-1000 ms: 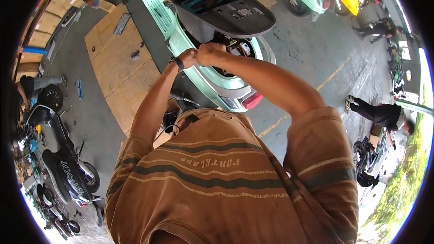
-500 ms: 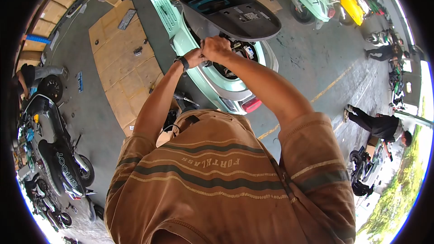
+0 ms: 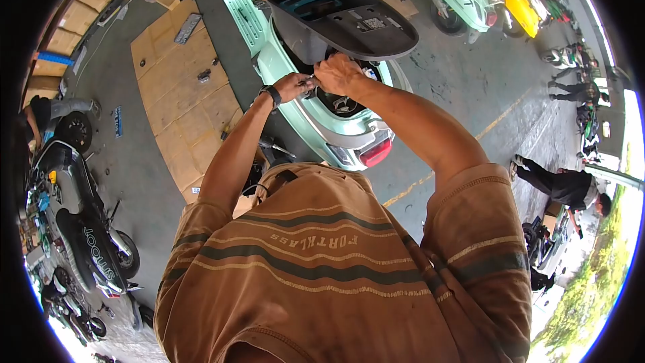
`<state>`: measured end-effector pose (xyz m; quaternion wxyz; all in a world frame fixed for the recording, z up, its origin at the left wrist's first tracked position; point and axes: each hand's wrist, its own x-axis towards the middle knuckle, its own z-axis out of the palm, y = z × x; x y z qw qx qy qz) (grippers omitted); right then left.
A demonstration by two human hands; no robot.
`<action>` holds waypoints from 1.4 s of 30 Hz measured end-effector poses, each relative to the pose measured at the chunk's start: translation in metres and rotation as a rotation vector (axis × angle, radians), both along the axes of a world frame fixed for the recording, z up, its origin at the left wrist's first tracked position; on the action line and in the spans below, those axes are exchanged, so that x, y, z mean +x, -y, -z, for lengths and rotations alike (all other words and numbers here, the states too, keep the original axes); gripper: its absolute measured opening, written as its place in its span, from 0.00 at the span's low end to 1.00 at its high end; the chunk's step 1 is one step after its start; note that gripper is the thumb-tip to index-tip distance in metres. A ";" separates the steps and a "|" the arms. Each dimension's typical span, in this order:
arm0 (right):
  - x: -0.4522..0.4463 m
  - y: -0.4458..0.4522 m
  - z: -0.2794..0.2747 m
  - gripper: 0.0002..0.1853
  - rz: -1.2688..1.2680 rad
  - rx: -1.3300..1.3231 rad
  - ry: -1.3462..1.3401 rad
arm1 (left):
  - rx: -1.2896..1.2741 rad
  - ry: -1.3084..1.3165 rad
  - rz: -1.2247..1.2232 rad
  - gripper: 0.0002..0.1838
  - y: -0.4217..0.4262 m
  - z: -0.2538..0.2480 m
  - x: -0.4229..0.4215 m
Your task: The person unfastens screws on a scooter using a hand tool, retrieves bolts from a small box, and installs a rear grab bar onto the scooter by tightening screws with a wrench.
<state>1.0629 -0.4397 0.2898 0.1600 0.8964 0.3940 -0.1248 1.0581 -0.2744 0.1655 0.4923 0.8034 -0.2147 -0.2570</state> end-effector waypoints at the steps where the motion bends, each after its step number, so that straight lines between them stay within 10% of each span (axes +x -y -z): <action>1: -0.008 -0.007 -0.006 0.18 0.122 0.005 -0.053 | 0.000 -0.002 0.003 0.11 -0.002 -0.001 0.000; 4: -0.021 -0.030 0.005 0.24 0.440 0.188 -0.070 | -0.054 0.085 0.011 0.09 -0.005 0.007 0.001; 8: 0.002 -0.035 0.031 0.31 1.096 0.394 -0.939 | 0.039 0.072 -0.021 0.10 -0.009 0.043 0.008; 10: 0.005 -0.022 0.023 0.27 0.500 0.138 -0.389 | -0.385 0.157 0.025 0.11 -0.003 0.040 0.002; 11: -0.012 -0.023 -0.020 0.24 0.369 0.122 -0.255 | -0.067 0.026 -0.028 0.14 -0.007 0.015 -0.001; 18: 0.009 -0.022 -0.023 0.21 -0.145 -0.019 -0.158 | -0.246 0.247 -0.211 0.25 -0.010 0.064 -0.001; 20: 0.011 -0.018 -0.017 0.20 -0.158 -0.002 -0.146 | -0.058 0.017 -0.735 0.33 -0.003 0.077 -0.016; 23: 0.009 -0.019 -0.013 0.20 -0.160 0.009 -0.127 | -0.235 -1.012 -0.928 0.27 0.014 0.074 -0.031; 29: 0.005 -0.041 -0.007 0.20 0.002 0.027 -0.081 | 0.072 -0.470 -0.948 0.23 0.032 0.120 -0.032; 37: 0.003 -0.036 0.022 0.28 1.051 0.389 -0.155 | 0.065 -0.468 -1.050 0.22 0.035 0.098 -0.039; 42: -0.006 -0.025 0.000 0.27 0.777 0.250 -0.141 | -0.039 -0.458 -1.079 0.22 0.036 0.122 -0.039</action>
